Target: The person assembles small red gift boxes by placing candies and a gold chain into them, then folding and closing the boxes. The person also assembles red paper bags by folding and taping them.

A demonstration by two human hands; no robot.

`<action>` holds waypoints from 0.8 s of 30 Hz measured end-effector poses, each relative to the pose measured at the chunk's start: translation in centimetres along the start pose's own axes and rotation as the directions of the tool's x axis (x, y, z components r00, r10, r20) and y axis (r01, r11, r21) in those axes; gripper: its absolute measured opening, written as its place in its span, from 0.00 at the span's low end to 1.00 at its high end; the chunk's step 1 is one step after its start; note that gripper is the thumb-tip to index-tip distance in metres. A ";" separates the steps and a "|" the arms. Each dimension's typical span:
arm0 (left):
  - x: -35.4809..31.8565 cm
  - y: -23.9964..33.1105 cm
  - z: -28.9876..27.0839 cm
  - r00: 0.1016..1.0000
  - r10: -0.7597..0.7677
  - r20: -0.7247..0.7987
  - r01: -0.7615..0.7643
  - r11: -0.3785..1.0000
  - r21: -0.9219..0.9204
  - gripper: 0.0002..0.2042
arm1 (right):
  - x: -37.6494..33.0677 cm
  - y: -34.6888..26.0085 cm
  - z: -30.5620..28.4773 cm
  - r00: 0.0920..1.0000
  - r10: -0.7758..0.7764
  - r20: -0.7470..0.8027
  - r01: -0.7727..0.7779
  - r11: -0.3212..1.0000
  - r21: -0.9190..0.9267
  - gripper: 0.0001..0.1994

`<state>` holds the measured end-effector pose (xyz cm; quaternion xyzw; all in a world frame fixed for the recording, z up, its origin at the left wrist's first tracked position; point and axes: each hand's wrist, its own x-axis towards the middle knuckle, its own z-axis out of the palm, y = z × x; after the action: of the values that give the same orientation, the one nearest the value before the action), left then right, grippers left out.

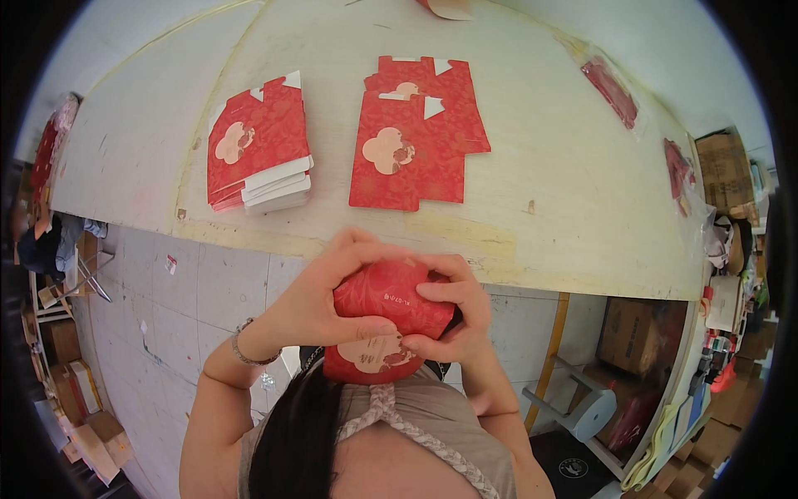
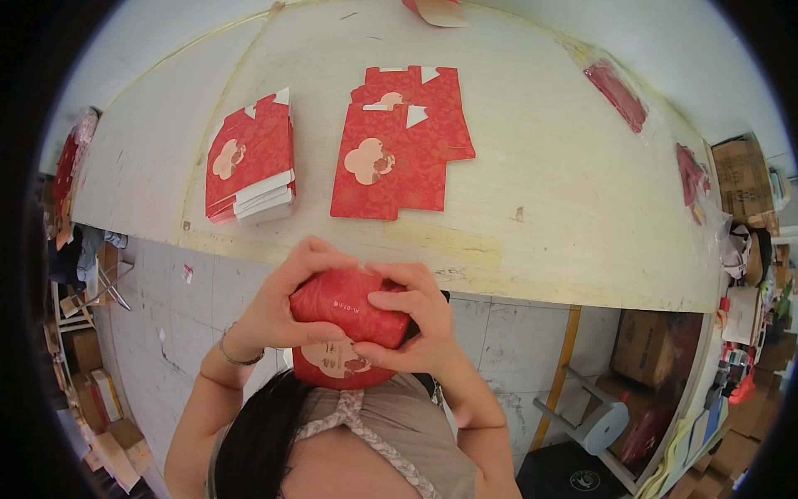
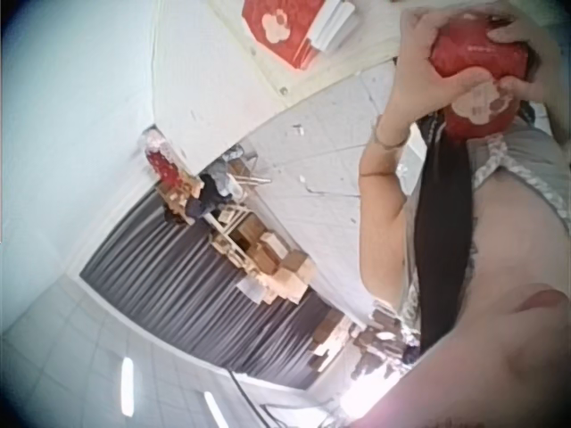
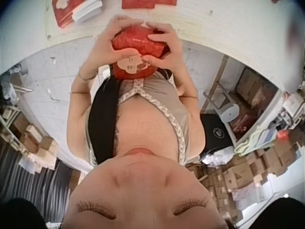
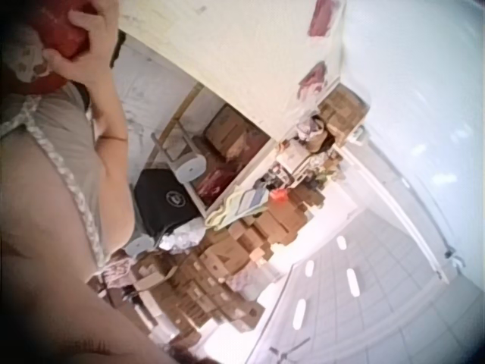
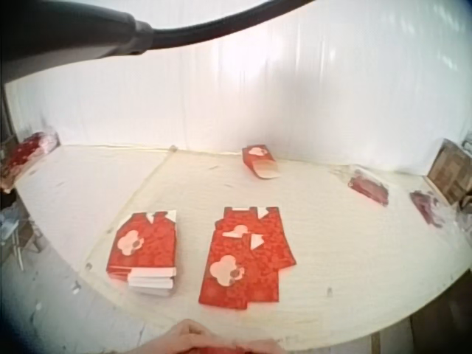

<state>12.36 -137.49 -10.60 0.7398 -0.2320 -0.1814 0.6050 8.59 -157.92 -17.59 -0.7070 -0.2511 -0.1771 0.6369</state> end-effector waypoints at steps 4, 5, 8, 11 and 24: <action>0.6 -0.9 -0.4 0.971 0.197 0.135 -0.212 0.971 0.109 0.21 | 0.3 -0.2 0.5 1.000 -0.015 -0.020 0.015 0.999 0.040 0.24; 0.8 -1.1 -0.3 0.977 0.149 0.153 -0.161 0.984 0.069 0.20 | 0.3 0.0 0.6 1.000 -0.018 -0.006 0.019 0.998 0.058 0.23; 1.7 -1.3 -0.7 0.981 0.188 0.049 -0.194 0.959 0.207 0.19 | 0.3 0.2 1.8 0.930 0.204 -0.305 -0.149 0.969 0.196 0.19; 2.7 -0.7 -2.9 0.871 0.325 -0.369 -0.258 0.941 0.220 0.18 | -3.4 1.1 1.5 0.786 -0.160 -0.597 0.209 0.978 0.013 0.07; 1.7 2.4 -0.2 0.757 0.652 -0.031 -0.629 0.741 0.233 0.23 | -2.9 -0.5 2.0 0.913 0.408 0.018 -0.352 0.762 0.544 0.17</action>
<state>13.61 -138.66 -8.17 0.6827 -0.4561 0.1044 0.5613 5.82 -156.27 -19.03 -0.5268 -0.1090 -0.0028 0.8430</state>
